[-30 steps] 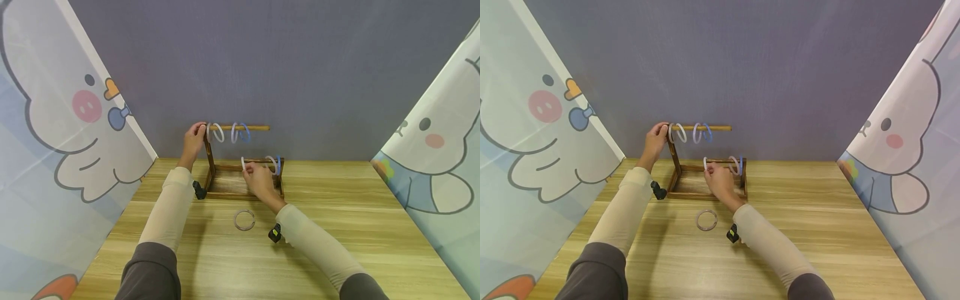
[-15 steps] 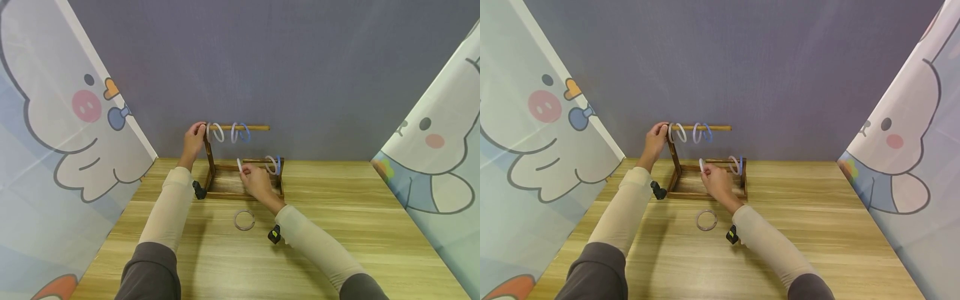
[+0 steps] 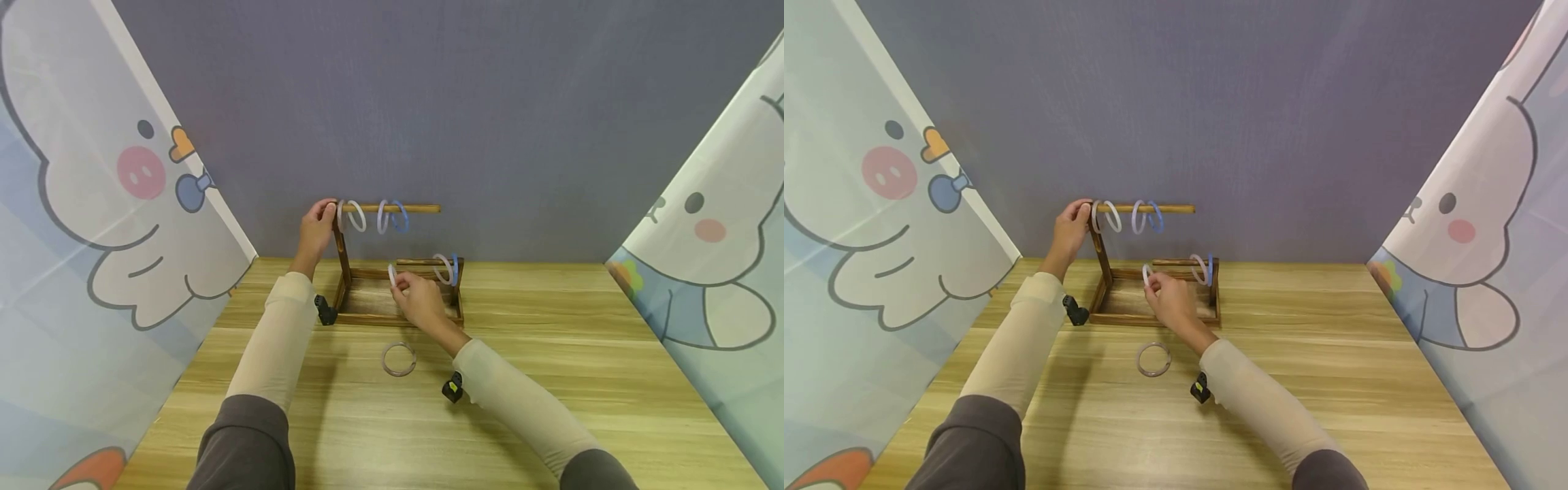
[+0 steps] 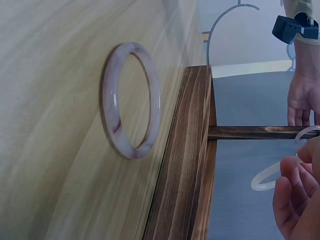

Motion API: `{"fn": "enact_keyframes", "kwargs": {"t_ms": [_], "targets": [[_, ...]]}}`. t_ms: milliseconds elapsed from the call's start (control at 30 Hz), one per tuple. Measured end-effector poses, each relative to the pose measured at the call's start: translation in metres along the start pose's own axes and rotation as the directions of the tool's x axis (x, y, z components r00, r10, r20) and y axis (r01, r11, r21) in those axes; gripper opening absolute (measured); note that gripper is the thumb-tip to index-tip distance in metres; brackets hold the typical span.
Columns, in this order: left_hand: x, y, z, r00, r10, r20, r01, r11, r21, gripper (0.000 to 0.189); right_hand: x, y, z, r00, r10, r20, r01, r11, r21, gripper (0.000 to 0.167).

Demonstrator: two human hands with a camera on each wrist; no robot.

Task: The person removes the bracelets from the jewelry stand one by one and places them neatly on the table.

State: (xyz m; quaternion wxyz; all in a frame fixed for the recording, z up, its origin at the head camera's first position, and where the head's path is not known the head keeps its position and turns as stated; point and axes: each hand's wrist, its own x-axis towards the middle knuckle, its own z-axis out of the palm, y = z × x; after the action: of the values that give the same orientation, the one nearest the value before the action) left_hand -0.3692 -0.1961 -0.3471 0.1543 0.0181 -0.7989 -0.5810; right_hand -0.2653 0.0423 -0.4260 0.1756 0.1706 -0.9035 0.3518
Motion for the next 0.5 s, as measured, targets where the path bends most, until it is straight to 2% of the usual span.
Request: {"fn": "enact_keyframes", "kwargs": {"t_ms": [233, 500], "targets": [[0.001, -0.001, 0.0, 1.0, 0.007, 0.002, -0.007, 1.0, -0.014, 0.041, -0.009, 0.003, -0.003, 0.999, -0.038, 0.021, 0.038, 0.999, 0.004, 0.014], [0.001, 0.0, 0.0, 1.0, -0.004, 0.006, 0.004, 1.0, -0.024, 0.041, -0.018, 0.006, -0.008, 0.998, -0.039, 0.052, 0.039, 0.999, 0.014, 0.01]]}}
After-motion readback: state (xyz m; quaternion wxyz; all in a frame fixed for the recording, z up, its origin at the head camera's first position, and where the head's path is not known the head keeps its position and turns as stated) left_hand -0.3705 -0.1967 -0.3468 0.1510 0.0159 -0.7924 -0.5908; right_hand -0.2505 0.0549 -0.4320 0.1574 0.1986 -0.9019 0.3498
